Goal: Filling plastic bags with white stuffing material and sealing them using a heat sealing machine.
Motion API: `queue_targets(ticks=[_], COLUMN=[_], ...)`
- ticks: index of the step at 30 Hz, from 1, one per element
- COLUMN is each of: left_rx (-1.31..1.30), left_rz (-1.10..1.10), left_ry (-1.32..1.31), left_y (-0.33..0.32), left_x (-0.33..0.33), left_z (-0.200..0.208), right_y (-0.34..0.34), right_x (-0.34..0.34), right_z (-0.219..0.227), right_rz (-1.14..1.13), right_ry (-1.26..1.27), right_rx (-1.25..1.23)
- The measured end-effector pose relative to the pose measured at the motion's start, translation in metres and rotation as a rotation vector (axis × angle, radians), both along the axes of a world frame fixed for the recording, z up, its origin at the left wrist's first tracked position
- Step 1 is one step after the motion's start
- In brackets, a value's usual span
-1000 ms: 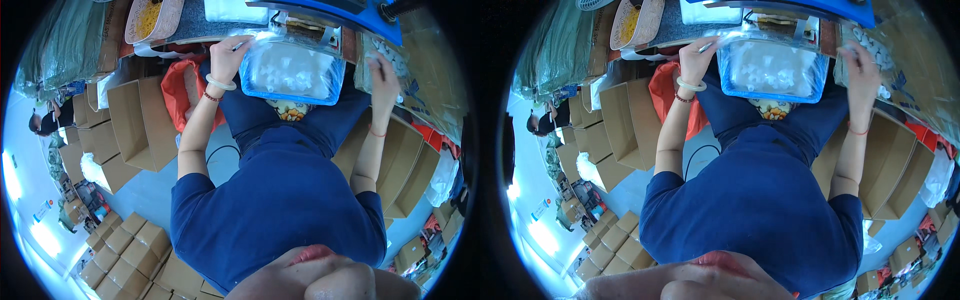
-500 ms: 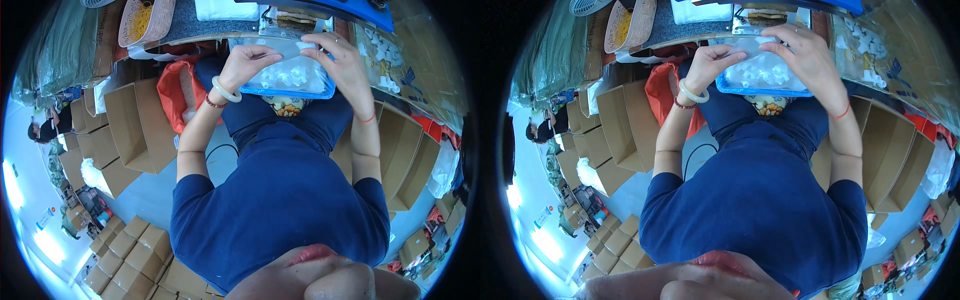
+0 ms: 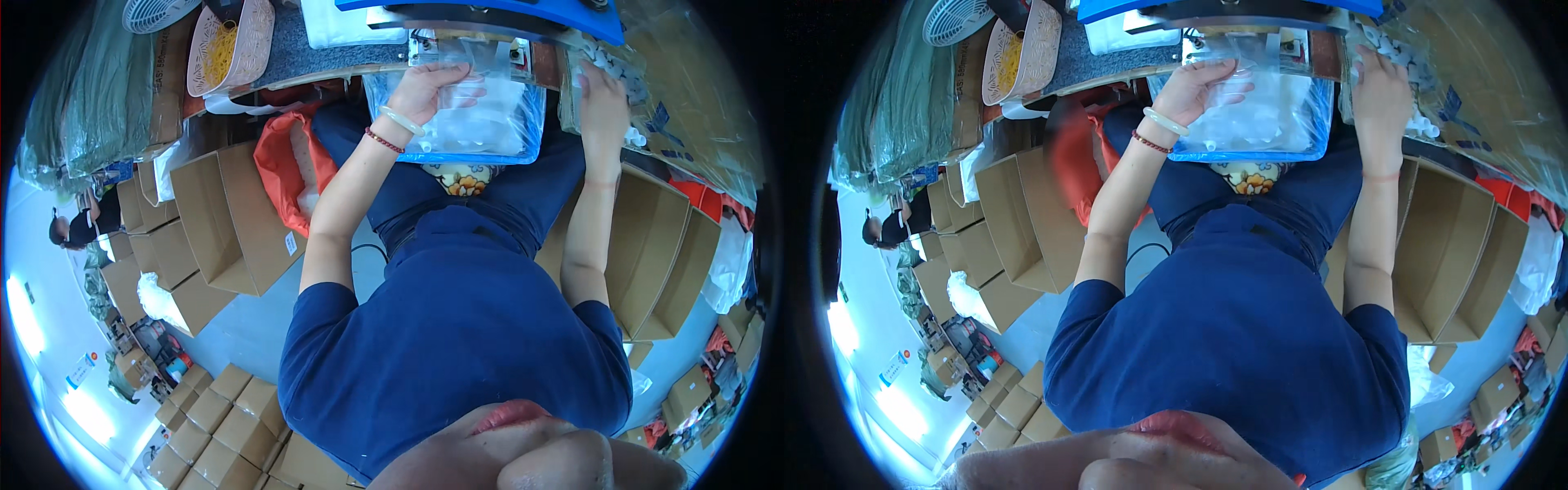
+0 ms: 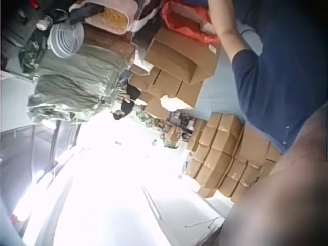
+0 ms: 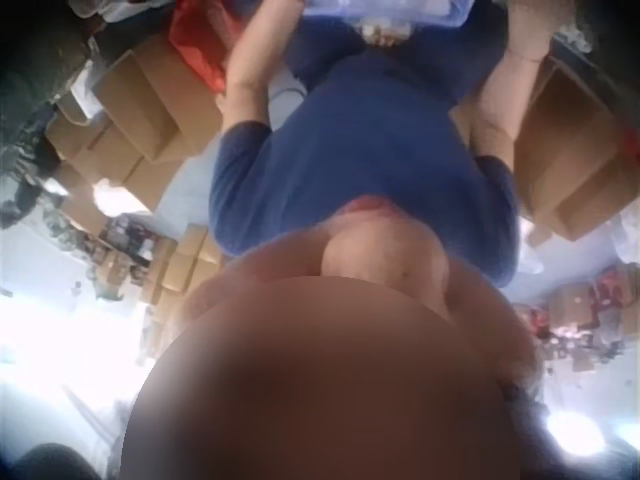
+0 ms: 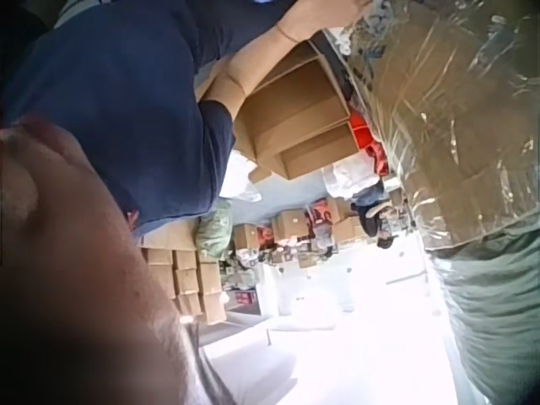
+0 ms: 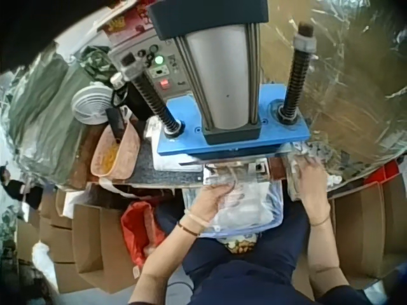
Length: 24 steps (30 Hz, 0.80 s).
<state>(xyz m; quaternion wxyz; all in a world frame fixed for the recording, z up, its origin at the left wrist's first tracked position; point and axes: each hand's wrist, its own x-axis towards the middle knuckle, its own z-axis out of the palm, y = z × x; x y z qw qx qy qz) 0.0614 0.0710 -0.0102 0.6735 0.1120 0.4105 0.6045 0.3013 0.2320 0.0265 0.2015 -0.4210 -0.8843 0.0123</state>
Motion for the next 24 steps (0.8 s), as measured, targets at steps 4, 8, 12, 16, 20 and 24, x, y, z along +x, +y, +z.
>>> queue_targets(ticks=[4, 8, 12, 16, 20, 24], left_rx=[-0.001, -0.019, 0.175, 0.193, -0.033, -0.006], left_rz=[-0.063, 0.291, 0.081, 0.219, 0.367, 0.233], left_ry=[0.296, 1.162, 2.207, 2.143, 1.63, 1.198], left_y=[-0.007, -0.014, -0.028, -0.073, -0.078, -0.08], left_x=[-0.009, -0.072, -0.119, -0.105, -0.075, -0.041], left_z=[-0.001, -0.009, -0.041, -0.053, 0.002, 0.041], right_y=[0.013, 0.032, 0.022, -0.021, -0.073, -0.108], right_x=[0.005, 0.007, 0.003, 0.007, -0.014, -0.046], right_z=[-0.031, -0.043, -0.029, 0.029, 0.03, 0.037], right_rz=[0.021, 0.01, -0.096, -0.048, 0.273, 0.372], right_ry=[-0.065, -0.009, 0.167, 0.422, 0.65, 0.541], right_rx=[-0.01, -0.018, -0.123, -0.242, -0.69, -0.783])
